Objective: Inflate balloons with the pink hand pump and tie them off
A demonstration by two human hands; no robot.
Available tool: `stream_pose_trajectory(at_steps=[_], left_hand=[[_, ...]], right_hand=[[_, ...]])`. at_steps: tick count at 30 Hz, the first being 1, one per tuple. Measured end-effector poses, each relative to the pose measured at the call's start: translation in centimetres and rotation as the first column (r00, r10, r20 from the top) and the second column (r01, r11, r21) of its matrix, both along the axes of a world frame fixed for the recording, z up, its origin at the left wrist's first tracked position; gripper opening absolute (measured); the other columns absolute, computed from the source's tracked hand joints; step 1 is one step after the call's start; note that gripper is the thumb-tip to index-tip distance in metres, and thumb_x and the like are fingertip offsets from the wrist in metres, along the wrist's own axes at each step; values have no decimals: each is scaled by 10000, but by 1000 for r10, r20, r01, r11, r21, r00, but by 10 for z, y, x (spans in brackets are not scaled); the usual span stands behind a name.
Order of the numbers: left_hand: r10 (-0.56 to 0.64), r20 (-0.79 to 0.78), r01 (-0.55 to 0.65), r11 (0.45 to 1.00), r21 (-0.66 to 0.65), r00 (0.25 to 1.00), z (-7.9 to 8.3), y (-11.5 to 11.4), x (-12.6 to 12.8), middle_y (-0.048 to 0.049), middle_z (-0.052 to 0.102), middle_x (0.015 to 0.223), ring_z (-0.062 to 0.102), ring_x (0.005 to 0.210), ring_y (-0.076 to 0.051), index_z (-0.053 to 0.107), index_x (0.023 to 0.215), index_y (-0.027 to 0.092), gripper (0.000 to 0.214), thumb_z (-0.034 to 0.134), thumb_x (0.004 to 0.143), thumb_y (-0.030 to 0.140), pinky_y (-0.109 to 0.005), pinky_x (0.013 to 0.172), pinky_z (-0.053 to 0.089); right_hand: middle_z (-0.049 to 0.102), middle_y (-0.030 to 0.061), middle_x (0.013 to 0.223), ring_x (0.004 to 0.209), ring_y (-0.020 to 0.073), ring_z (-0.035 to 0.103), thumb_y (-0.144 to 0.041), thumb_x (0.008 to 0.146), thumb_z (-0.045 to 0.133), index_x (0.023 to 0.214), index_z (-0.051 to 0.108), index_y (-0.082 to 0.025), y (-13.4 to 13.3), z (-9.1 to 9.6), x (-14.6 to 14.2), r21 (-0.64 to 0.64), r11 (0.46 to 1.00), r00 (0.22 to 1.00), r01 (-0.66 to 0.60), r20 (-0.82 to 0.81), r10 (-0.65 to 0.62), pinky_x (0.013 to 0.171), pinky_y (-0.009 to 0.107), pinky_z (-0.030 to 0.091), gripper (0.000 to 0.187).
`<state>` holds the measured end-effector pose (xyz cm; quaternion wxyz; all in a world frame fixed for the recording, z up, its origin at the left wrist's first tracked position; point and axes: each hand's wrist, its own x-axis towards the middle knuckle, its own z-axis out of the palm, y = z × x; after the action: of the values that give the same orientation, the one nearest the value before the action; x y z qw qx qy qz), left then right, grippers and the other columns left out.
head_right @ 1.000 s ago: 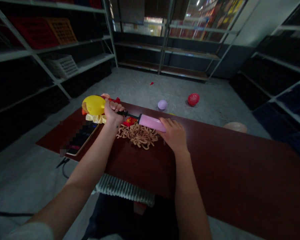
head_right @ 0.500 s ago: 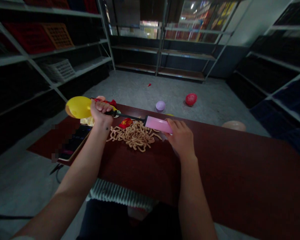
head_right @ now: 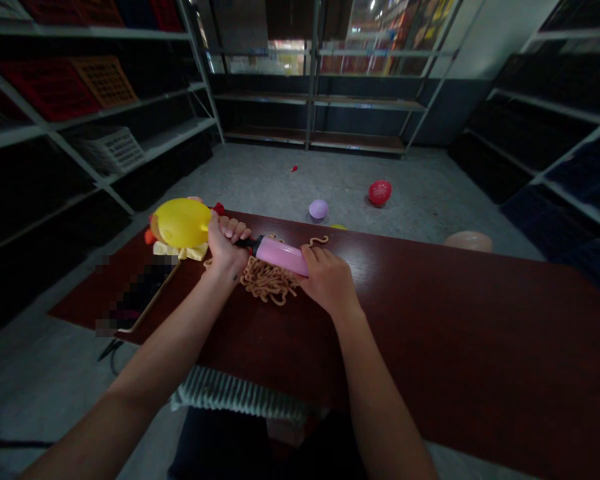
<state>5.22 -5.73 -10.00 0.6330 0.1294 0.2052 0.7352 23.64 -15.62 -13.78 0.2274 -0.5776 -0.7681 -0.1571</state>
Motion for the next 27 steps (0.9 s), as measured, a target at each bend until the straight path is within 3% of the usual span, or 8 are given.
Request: stream_pose_trajectory(at_steps=[3, 8, 16, 27], left_hand=[[-8, -8, 8, 1000, -14, 1000, -3, 0, 3, 70, 200, 430, 204, 339, -65, 226, 537, 187, 568, 412, 1044, 362, -219, 389, 236], [-17, 32, 18, 999, -39, 999, -2, 5, -2, 71, 197, 435, 198, 345, -66, 227, 533, 188, 577, 411, 1039, 395, -217, 386, 230], [1, 76, 0, 1000, -16, 997, -2, 10, -11, 71, 213, 426, 207, 335, -64, 228, 536, 185, 576, 415, 1038, 400, -220, 386, 224], [85, 107, -81, 996, -36, 991, 6, 27, -44, 74, 215, 427, 213, 321, -54, 218, 549, 189, 532, 370, 1046, 305, -215, 391, 221]], right_hand=[[694, 173, 1180, 974, 287, 677, -372, 850, 657, 1236, 596, -136, 0, 0, -2, -19, 1000, 1000, 17, -2, -17, 778, 397, 529, 457], [693, 132, 1210, 1065, 288, 653, -389, 863, 655, 1261, 581, -168, 1, 4, 4, 38, 999, 1000, 13, -16, -13, 865, 399, 511, 462], [702, 102, 1172, 1029, 279, 644, -506, 877, 617, 1249, 595, -184, 4, 1, 12, 44, 999, 1000, 26, 11, -26, 849, 385, 473, 493], [690, 103, 1159, 1013, 284, 615, -465, 887, 602, 1238, 601, -189, 4, 0, 52, 80, 994, 997, 71, -11, -70, 839, 401, 462, 446]])
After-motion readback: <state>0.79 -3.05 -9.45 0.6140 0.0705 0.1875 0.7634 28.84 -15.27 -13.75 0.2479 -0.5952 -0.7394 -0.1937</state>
